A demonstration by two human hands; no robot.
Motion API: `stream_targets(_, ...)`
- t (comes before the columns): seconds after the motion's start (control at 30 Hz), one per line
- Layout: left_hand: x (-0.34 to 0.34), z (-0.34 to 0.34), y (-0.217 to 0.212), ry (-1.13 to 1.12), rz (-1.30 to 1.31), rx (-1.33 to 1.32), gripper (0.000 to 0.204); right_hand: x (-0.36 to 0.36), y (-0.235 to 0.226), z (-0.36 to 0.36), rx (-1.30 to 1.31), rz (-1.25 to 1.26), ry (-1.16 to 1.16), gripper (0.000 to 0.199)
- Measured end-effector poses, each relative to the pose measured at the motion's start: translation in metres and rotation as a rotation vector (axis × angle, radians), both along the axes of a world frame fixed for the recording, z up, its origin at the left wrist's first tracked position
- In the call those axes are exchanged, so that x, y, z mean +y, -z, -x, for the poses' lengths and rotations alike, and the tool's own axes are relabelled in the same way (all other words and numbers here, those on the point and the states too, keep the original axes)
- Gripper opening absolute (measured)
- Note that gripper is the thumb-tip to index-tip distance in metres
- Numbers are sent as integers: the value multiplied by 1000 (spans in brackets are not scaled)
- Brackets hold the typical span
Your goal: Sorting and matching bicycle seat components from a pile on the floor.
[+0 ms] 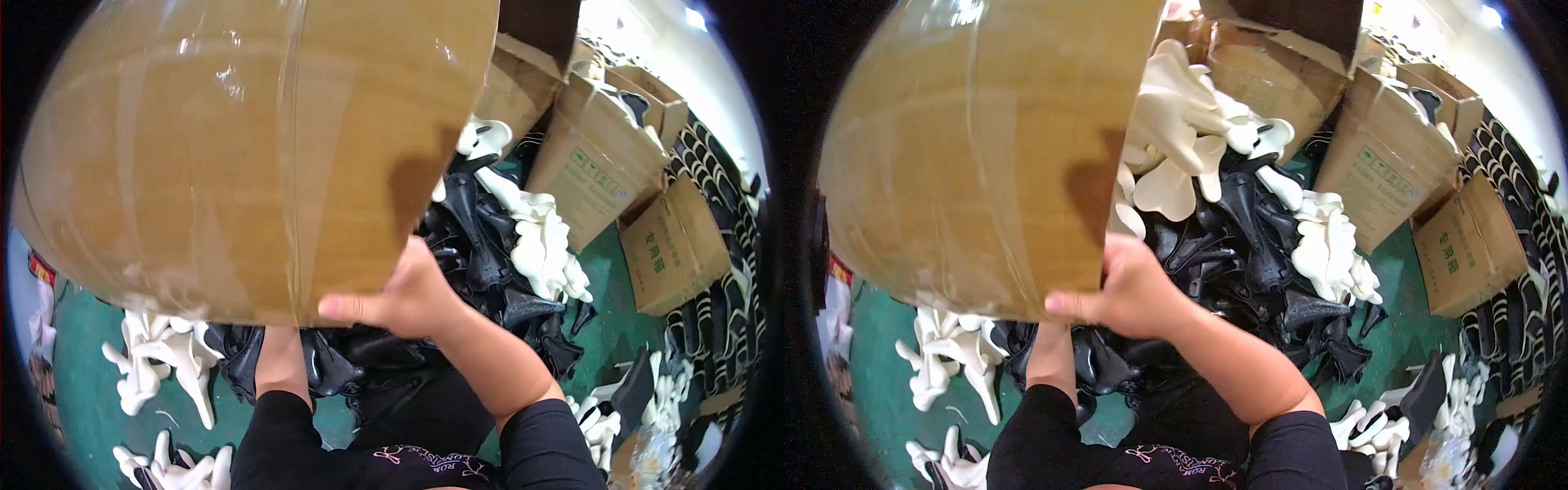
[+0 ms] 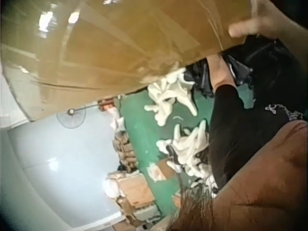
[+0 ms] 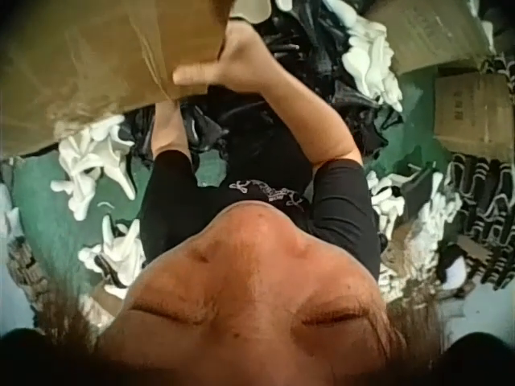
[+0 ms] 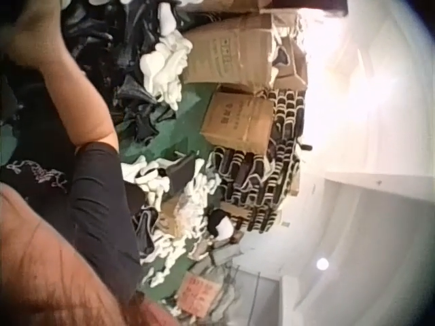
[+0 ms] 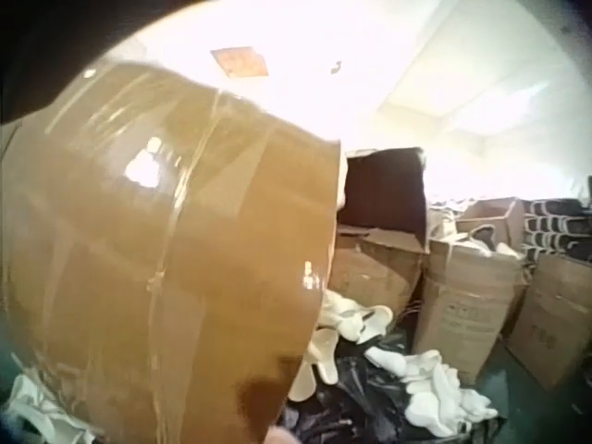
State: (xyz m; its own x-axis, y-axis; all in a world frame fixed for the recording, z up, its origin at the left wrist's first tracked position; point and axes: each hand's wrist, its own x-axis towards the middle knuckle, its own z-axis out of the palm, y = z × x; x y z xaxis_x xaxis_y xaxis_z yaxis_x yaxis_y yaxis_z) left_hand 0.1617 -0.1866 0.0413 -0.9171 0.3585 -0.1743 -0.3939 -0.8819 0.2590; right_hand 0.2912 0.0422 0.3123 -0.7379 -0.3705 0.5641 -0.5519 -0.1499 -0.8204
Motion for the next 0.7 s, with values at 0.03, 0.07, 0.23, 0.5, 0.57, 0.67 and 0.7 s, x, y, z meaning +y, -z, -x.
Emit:
stream_targets(0.03, 10, -11, -10, 17, 5, 19, 76, 8, 3, -17, -45, 19, -12, 29)
stream_targets(0.07, 16, -25, -17, 26, 15, 31, 75, 16, 8, -34, -97, 44, -32, 29)
stream_targets(0.23, 28, -74, -55, 26, 58, 84, 74, 56, 18, -108, -278, 249, 133, 31)
stream_targets(0.5, 7, -134, -35, -38, 71, 63, 71, 98, 19, -109, -338, 566, 145, 49)
stream_targets(0.57, 1, -134, -35, -70, 62, 40, 70, 106, 24, -71, -364, 622, 169, 49)
stream_targets(0.67, -20, -93, -49, -46, -56, 152, 64, 117, -11, -14, -286, 663, 248, 46)
stream_targets(0.7, -8, -90, -84, -196, 23, 206, 65, 125, -49, 3, -122, 601, 404, 50)
